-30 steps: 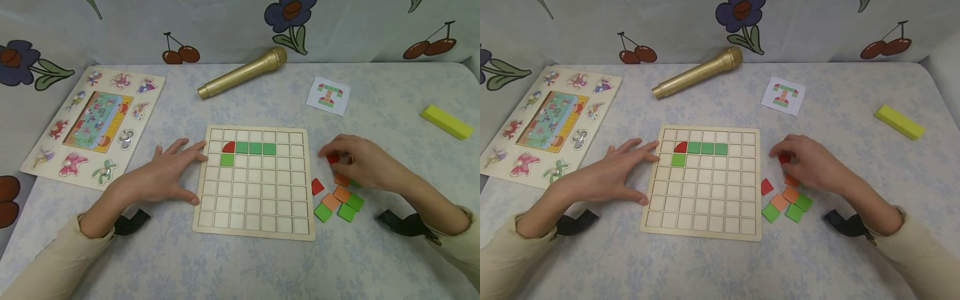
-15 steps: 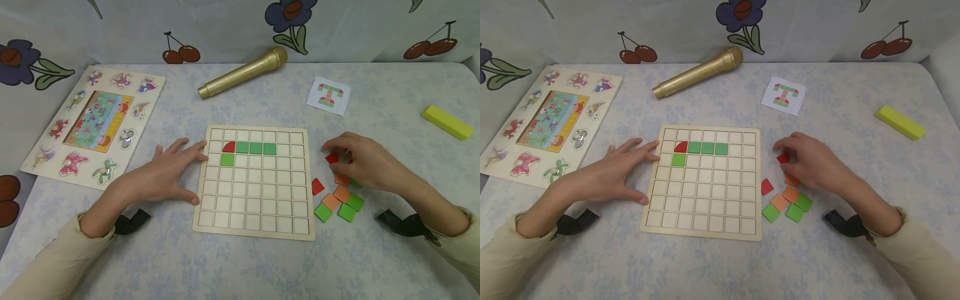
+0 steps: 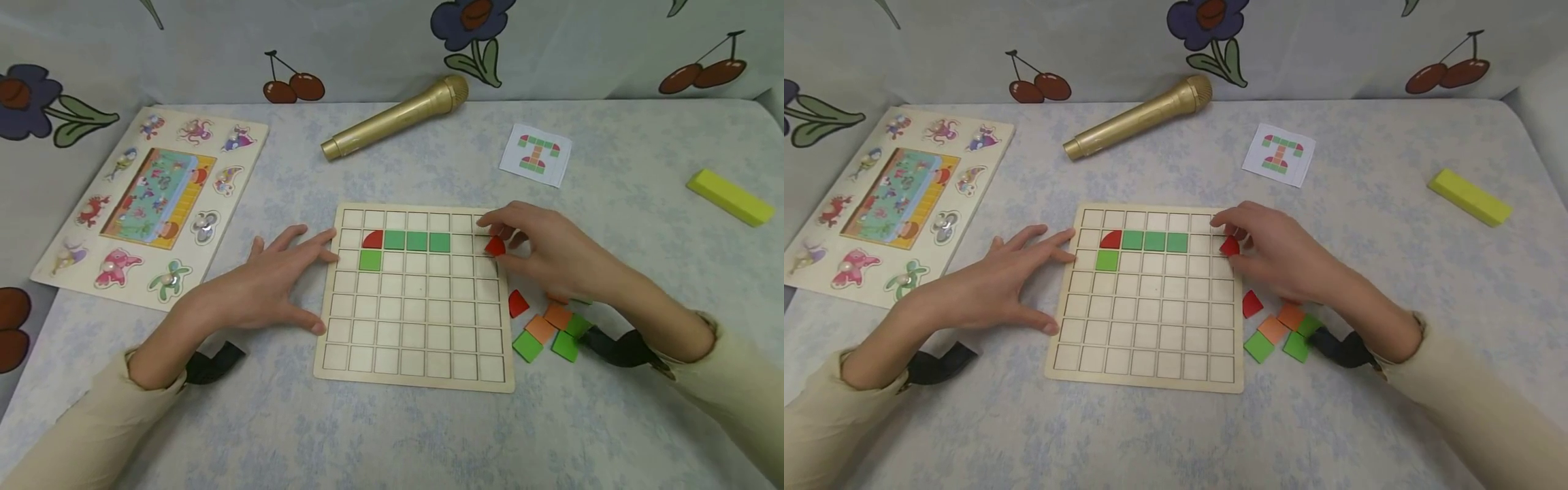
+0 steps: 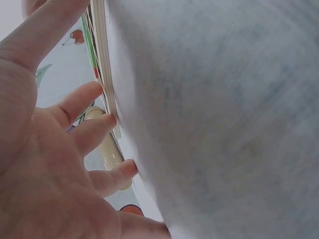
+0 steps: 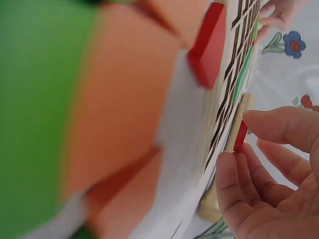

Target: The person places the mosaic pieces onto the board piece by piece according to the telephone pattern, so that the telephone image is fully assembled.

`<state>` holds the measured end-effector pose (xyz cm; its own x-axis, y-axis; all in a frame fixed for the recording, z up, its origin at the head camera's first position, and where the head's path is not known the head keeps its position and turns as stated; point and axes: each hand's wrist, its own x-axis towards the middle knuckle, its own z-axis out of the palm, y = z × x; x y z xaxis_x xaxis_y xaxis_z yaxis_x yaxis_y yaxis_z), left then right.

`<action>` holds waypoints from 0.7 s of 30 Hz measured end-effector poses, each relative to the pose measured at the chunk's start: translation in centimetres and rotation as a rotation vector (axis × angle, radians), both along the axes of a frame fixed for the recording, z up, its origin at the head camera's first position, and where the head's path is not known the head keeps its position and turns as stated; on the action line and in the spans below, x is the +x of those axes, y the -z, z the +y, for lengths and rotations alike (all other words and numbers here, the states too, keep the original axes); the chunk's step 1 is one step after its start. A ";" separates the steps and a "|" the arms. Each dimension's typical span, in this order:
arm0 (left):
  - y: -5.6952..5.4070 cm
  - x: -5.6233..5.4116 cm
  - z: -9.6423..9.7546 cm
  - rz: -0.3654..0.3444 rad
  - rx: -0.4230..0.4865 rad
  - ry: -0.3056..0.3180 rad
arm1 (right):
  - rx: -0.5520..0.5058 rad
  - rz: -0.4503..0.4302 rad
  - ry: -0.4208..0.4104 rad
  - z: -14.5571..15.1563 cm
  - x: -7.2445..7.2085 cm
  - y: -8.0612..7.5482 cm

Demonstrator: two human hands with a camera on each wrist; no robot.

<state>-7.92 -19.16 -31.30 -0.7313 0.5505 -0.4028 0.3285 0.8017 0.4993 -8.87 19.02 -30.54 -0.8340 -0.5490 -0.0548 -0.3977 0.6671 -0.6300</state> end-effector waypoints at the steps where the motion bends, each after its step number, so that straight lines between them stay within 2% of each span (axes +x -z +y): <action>1: 0.0 0.0 0.0 0.000 0.001 -0.001 | -0.008 -0.010 -0.017 -0.4 -0.2 0.0; 13: 0.0 -0.1 0.0 -0.005 0.010 0.001 | 0.017 -0.100 -0.101 -2.9 -2.1 0.5; 21: 0.0 -0.1 0.0 -0.009 0.001 -0.004 | -0.019 -0.074 -0.116 -2.8 -2.4 0.8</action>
<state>-7.99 -19.13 -31.26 -0.7296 0.5482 -0.4089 0.3206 0.8023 0.5035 -11.25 16.23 -31.38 -0.7593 -0.6427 -0.1021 -0.4232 0.6069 -0.6727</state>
